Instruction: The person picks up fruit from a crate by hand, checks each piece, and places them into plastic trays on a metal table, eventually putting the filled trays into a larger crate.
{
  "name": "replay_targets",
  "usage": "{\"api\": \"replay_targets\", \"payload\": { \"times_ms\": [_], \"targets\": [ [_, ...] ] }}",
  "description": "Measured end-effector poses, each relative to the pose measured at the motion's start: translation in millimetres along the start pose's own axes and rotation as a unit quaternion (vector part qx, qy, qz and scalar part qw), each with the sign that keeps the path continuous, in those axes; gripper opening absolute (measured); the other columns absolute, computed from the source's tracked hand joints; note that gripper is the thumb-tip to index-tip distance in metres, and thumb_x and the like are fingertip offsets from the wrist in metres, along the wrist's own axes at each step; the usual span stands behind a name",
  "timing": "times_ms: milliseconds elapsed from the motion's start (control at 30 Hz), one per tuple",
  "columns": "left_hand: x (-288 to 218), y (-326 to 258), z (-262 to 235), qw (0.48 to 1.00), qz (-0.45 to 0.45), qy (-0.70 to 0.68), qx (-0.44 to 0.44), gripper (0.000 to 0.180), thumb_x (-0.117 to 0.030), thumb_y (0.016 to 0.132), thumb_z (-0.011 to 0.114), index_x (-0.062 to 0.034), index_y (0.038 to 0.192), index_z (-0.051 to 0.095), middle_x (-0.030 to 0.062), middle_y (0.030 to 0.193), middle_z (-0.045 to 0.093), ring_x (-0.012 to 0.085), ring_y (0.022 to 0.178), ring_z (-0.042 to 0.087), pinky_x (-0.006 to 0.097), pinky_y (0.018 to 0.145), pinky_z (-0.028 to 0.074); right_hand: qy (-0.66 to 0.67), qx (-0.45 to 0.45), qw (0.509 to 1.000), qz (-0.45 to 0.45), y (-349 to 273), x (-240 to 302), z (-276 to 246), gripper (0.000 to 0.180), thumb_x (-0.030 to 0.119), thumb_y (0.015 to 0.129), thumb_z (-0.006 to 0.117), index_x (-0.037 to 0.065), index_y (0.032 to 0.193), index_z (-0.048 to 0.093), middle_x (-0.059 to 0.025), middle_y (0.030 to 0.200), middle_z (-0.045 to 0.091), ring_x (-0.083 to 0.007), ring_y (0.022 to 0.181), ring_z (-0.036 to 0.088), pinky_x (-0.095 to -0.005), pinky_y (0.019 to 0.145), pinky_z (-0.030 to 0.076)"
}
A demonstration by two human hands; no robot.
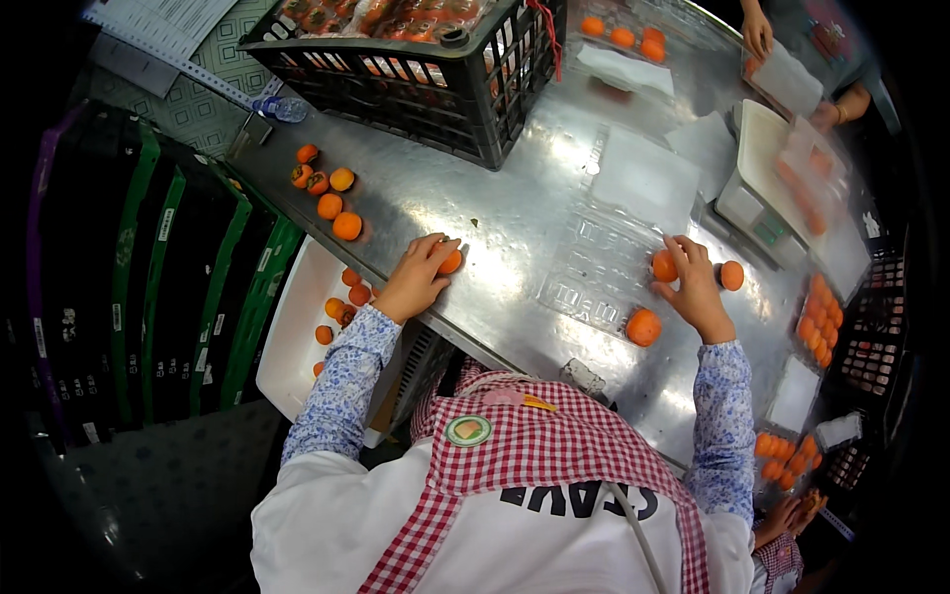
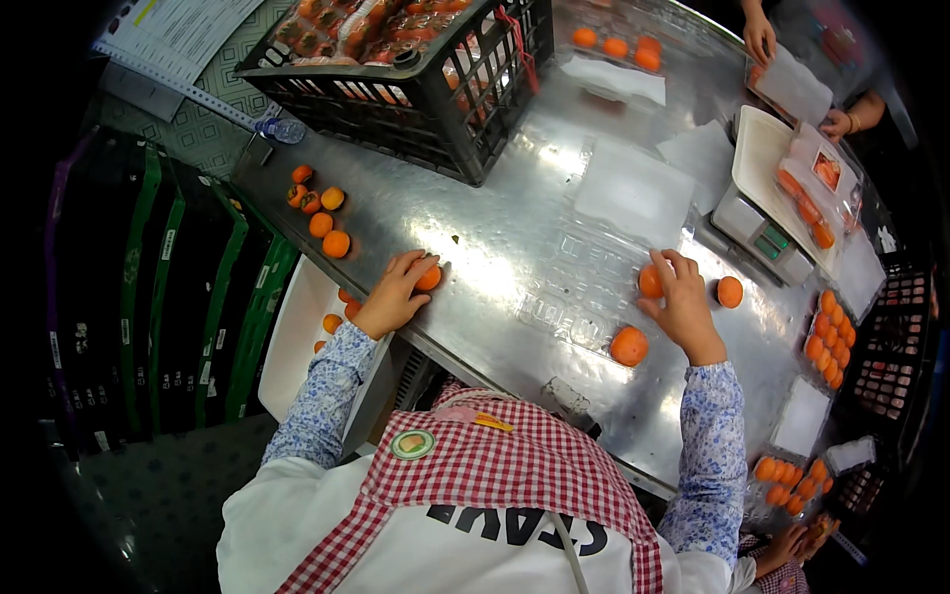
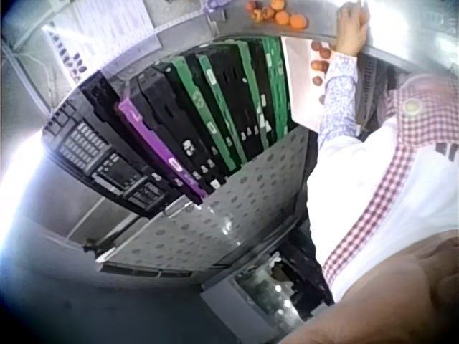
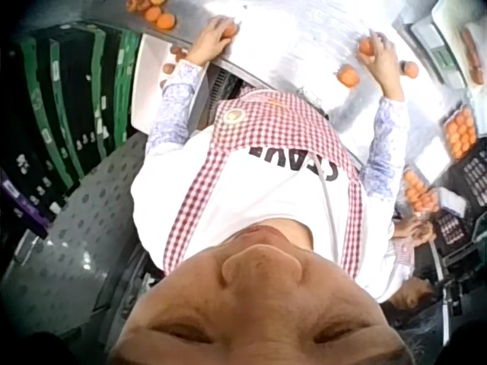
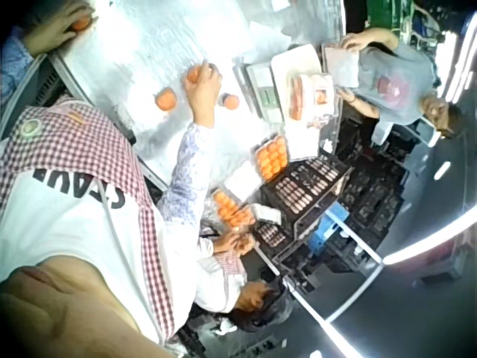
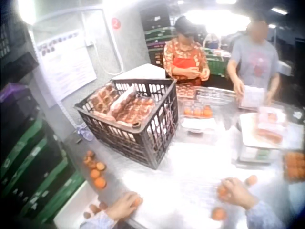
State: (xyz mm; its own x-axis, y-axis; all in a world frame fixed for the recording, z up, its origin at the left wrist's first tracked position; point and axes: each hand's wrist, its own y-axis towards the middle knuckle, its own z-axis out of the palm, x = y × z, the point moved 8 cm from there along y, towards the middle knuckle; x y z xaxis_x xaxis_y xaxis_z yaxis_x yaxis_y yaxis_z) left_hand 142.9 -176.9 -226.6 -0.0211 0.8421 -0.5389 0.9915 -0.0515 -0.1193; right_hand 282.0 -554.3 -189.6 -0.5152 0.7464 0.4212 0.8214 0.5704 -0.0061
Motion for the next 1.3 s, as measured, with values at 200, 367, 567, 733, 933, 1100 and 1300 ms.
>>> {"api": "replay_targets", "payload": {
  "times_ms": [200,367,567,733,933,1100,1300],
  "targets": [
    [-0.6,7.2,-4.0,0.975,-0.107,-0.192,-0.044,0.059,-0.010,0.072,0.078,-0.0069,0.125,0.052,0.0152,0.121,0.051,0.0317,0.112,0.054,0.035,0.096,0.046,0.090,-0.155,0.983,-0.026,-18.5,41.4,-30.9,0.057,0.004,0.076,0.073,0.004,0.129,0.052,-0.0137,0.118,0.057,-0.0305,0.109,0.055,-0.0367,0.092,0.047],
    [-88.1,10.6,-10.7,0.964,-0.002,-0.263,-0.033,0.059,-0.007,0.073,0.079,-0.0056,0.124,0.050,0.0099,0.121,0.050,0.0220,0.111,0.053,0.031,0.093,0.048,0.355,-0.081,0.931,0.033,-32.8,103.7,-3.1,0.051,0.003,0.080,0.070,0.004,0.129,0.052,-0.0096,0.109,0.062,-0.0193,0.096,0.061,-0.0288,0.081,0.050],
    [-185.5,-4.1,-17.2,0.959,0.168,-0.221,-0.061,0.062,-0.004,0.073,0.076,-0.0043,0.127,0.045,0.0169,0.119,0.046,0.0331,0.109,0.052,0.037,0.091,0.048,0.552,0.021,0.829,0.090,-50.0,157.9,25.0,0.077,0.012,0.079,0.077,0.004,0.142,0.034,-0.0144,0.121,0.055,-0.0198,0.104,0.060,-0.0315,0.087,0.051],
    [-209.4,-11.0,0.8,0.948,0.226,-0.217,-0.058,0.067,0.004,0.069,0.070,-0.0045,0.130,0.043,0.0188,0.123,0.040,0.0365,0.110,0.050,0.040,0.093,0.049,0.554,-0.061,0.824,0.100,-57.9,158.6,19.1,0.074,0.013,0.079,0.077,0.001,0.138,0.036,-0.0154,0.125,0.051,-0.0214,0.116,0.054,-0.0329,0.097,0.047],
    [-219.8,-13.1,0.1,0.942,0.243,-0.229,-0.041,0.066,0.003,0.072,0.068,-0.0045,0.133,0.043,0.0173,0.129,0.039,0.0326,0.118,0.048,0.038,0.097,0.047,0.553,-0.110,0.819,0.109,-71.7,153.2,11.4,0.066,0.011,0.079,0.076,0.000,0.134,0.041,-0.0134,0.126,0.051,-0.0208,0.117,0.053,-0.0322,0.099,0.046],
    [-203.9,-9.4,12.4,0.877,0.138,-0.459,0.050,0.060,0.008,0.082,0.056,-0.0036,0.138,0.039,0.0145,0.137,0.040,0.0267,0.127,0.044,0.037,0.105,0.041,0.497,-0.143,0.850,0.102,-77.9,143.3,1.7,0.061,0.013,0.079,0.075,0.000,0.131,0.045,-0.0144,0.124,0.053,-0.0218,0.114,0.055,-0.0326,0.096,0.047],
    [-199.8,-5.6,37.9,0.755,-0.043,-0.628,0.183,0.052,-0.009,0.097,0.050,-0.0069,0.145,0.031,0.0114,0.139,0.042,0.0216,0.126,0.045,0.036,0.106,0.039,0.331,-0.134,0.933,0.035,-78.0,152.1,-17.1,0.063,0.016,0.079,0.074,0.000,0.132,0.043,-0.0185,0.120,0.054,-0.0300,0.108,0.058,-0.0345,0.088,0.050]
  ]
}}
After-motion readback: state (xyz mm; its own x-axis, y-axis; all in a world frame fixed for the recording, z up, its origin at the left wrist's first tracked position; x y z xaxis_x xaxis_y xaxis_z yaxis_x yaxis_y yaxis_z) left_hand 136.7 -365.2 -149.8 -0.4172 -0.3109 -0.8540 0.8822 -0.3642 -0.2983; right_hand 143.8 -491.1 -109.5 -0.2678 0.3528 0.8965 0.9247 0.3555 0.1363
